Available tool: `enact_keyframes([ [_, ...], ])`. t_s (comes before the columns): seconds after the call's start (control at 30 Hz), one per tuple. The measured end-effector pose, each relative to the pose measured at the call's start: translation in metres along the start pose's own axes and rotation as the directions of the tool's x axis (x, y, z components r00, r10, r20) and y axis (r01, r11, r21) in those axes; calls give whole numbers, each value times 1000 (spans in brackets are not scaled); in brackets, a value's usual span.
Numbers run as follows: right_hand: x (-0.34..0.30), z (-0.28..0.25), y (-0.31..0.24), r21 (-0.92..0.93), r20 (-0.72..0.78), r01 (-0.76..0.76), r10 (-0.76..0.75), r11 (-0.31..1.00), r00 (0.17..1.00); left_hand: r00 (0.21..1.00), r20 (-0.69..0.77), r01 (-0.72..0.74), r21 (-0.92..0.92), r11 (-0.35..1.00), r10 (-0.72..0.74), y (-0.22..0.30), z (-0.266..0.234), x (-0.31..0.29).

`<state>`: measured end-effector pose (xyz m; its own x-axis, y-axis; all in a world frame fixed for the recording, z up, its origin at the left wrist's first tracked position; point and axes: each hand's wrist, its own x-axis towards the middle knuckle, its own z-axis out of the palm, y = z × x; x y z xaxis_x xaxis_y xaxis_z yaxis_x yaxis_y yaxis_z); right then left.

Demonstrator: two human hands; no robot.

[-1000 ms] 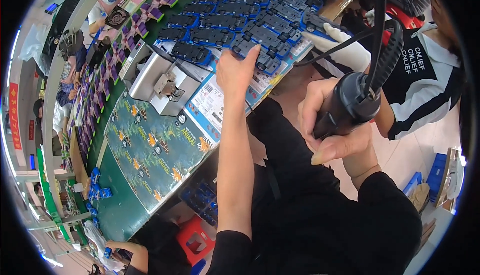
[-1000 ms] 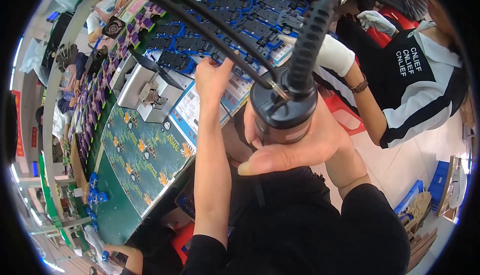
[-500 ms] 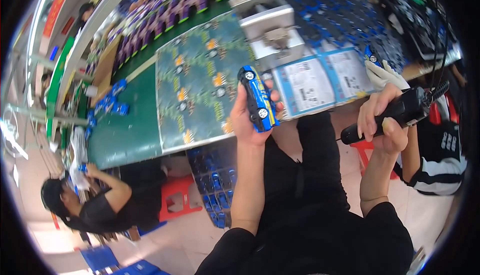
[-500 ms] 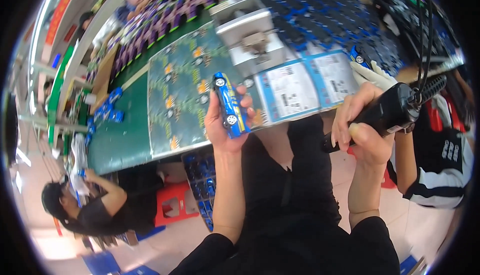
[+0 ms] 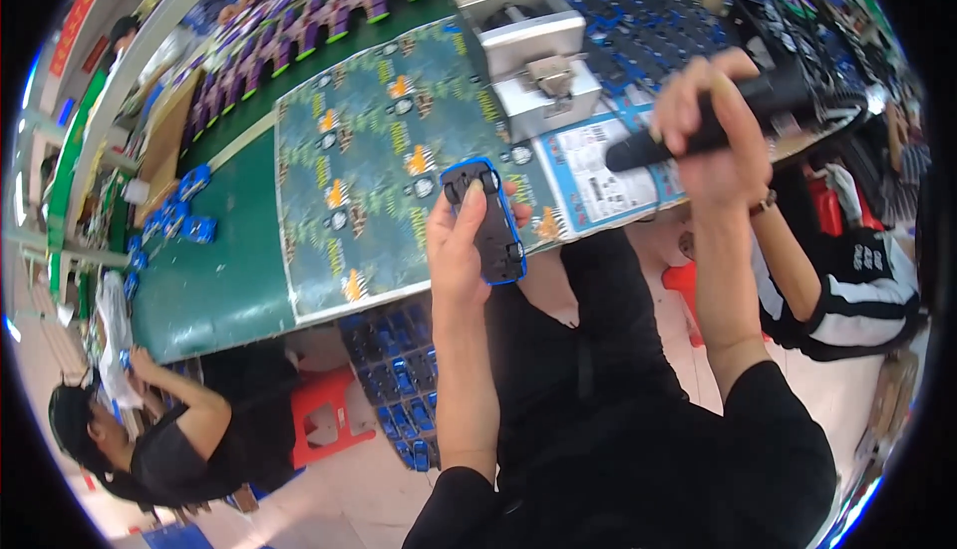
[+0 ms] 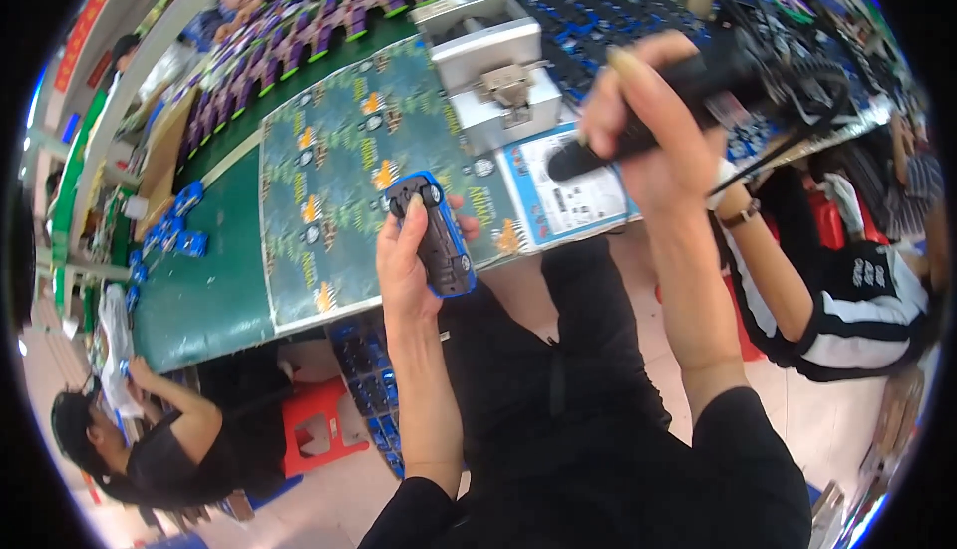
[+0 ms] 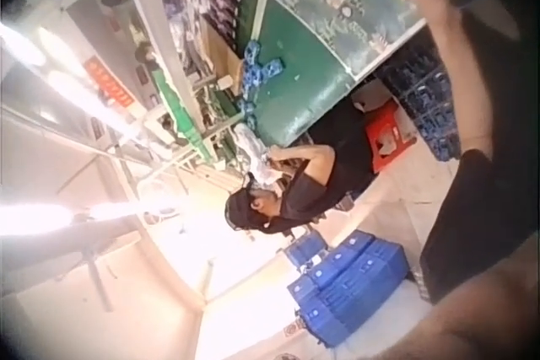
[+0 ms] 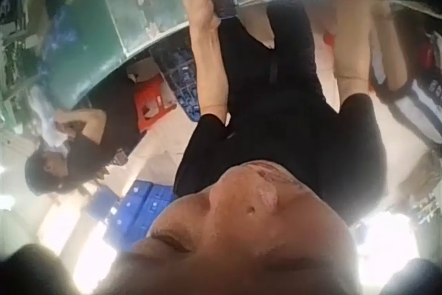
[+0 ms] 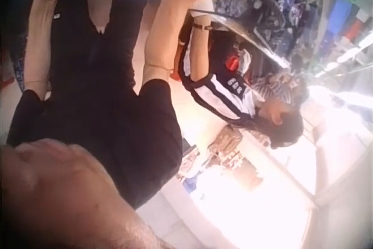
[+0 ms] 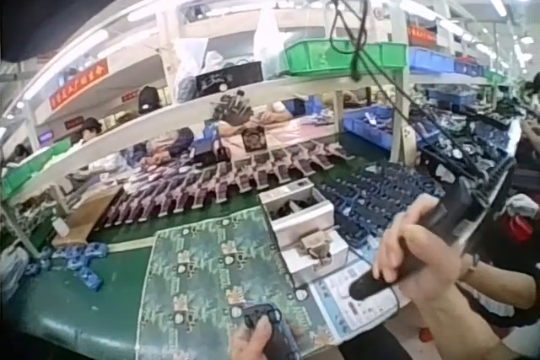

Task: The person assembles toy cars by attaching the body to the chassis with screws using an electric screwdriver.

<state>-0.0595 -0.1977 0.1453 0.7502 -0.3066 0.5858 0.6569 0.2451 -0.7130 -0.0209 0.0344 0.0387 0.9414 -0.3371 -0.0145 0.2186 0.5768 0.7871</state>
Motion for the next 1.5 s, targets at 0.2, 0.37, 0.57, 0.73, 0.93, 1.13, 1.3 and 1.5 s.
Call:
enact_keyframes([
  [0.2, 63, 20, 37, -136, -85, 261, -274, 956, 958, 994, -62, 98, 53, 994, -95, -30, 10, 13],
  [0.37, 68, 23, 68, -367, 48, 212, -209, 906, 977, 997, -83, 12, 92, 996, -5, -39, 17, 18],
  [0.57, 84, 39, 73, -423, 77, 173, -155, 889, 985, 996, -80, 50, 109, 993, -42, -36, 17, 17],
  [0.73, 88, 42, 67, -431, 70, -5, 39, 902, 997, 995, -102, 12, 81, 997, -3, -42, 13, 19],
  [0.93, 46, 30, 30, 70, 17, -44, 43, 997, 999, 996, -66, -42, 142, 989, 52, -47, 11, 22],
  [1.13, 14, 49, 33, 129, 34, 16, -20, 992, 999, 992, -90, -66, 233, 970, 89, -54, 6, 22],
  [1.3, 6, 51, 44, 121, -10, 10, -9, 993, 1000, 985, -86, -121, 269, 956, 149, -60, 8, 22],
  [1.5, 1, 47, 53, 53, 130, 10, -16, 999, 991, 988, -122, -68, 243, 968, 100, -55, 17, 17],
])
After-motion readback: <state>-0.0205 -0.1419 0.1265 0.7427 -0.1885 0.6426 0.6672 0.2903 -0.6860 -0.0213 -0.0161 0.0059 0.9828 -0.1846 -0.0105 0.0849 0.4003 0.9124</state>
